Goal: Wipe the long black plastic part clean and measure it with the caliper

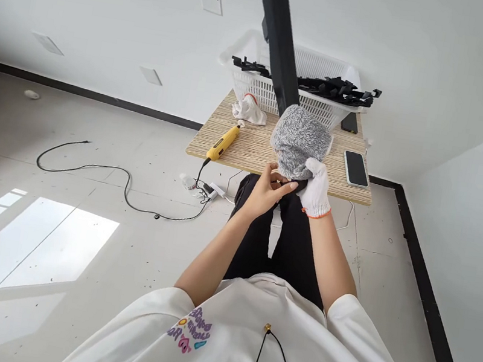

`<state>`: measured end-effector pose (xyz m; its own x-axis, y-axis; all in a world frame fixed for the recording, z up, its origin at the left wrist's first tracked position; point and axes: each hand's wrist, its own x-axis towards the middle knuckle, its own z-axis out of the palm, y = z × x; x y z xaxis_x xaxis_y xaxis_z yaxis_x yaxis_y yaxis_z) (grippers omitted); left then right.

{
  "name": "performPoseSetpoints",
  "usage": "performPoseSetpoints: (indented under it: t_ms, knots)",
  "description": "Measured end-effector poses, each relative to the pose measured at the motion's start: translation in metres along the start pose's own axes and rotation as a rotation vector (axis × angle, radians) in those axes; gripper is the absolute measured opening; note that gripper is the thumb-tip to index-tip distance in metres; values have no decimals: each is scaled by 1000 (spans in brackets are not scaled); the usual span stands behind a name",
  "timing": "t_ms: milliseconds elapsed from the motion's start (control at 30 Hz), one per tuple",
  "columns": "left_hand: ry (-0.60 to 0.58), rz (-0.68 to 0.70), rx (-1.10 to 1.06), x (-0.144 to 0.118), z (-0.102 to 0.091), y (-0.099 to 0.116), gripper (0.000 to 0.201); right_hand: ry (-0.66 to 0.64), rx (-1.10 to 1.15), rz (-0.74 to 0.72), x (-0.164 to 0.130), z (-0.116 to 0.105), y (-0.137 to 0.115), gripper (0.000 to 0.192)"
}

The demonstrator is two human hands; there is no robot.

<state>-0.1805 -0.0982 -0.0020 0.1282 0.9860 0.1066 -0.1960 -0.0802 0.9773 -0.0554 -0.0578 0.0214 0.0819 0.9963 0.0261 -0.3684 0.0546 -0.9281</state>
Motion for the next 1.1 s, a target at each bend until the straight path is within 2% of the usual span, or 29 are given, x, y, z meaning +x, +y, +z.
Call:
performPoseSetpoints:
  t_ms: [67,133,200,300,400,467,533,633,700,733,767,833,933,1000,1100]
  knots:
    - [-6,13,-34,1,-2,-6,55,23,25,14,-4,1,4,26]
    - [-12,28,-71,0,-3,-11,46,76,-9,-32,-9,1,9,25]
    - [-42,-4,-115,-3,-4,-13,37,117,-69,-32,-15,2,14,24]
    - [-151,-96,-143,-7,-5,-9,34,41,-258,6,-21,-2,18,25]
    - [-220,-115,-76,-10,-11,1,33,-51,-417,-46,-21,-6,13,18]
    - [-207,-97,6,-11,-16,8,35,-58,-443,-105,-17,-6,4,11]
    - [-130,-46,128,-11,-22,13,34,-43,-471,-185,-13,-2,-6,27]
    - [-23,63,312,-10,-29,21,27,154,-588,-271,-13,7,-22,51]
    - [-10,138,404,-9,-31,24,22,323,-687,-310,-21,15,-29,63]
    - [-12,165,447,-9,-30,25,19,353,-719,-334,-27,19,-32,63]
    - [-15,185,491,-8,-29,25,15,330,-737,-358,-33,22,-32,60]
    - [-42,213,564,-8,-26,24,8,187,-754,-360,-45,29,-30,49]
    - [-107,228,657,-6,-25,21,6,49,-739,-231,-49,31,-19,47]
    - [-132,202,702,-5,-27,22,2,13,-633,-131,-43,28,-13,46]
    - [-213,114,617,-7,-33,22,12,-99,-364,6,-29,21,-13,31]
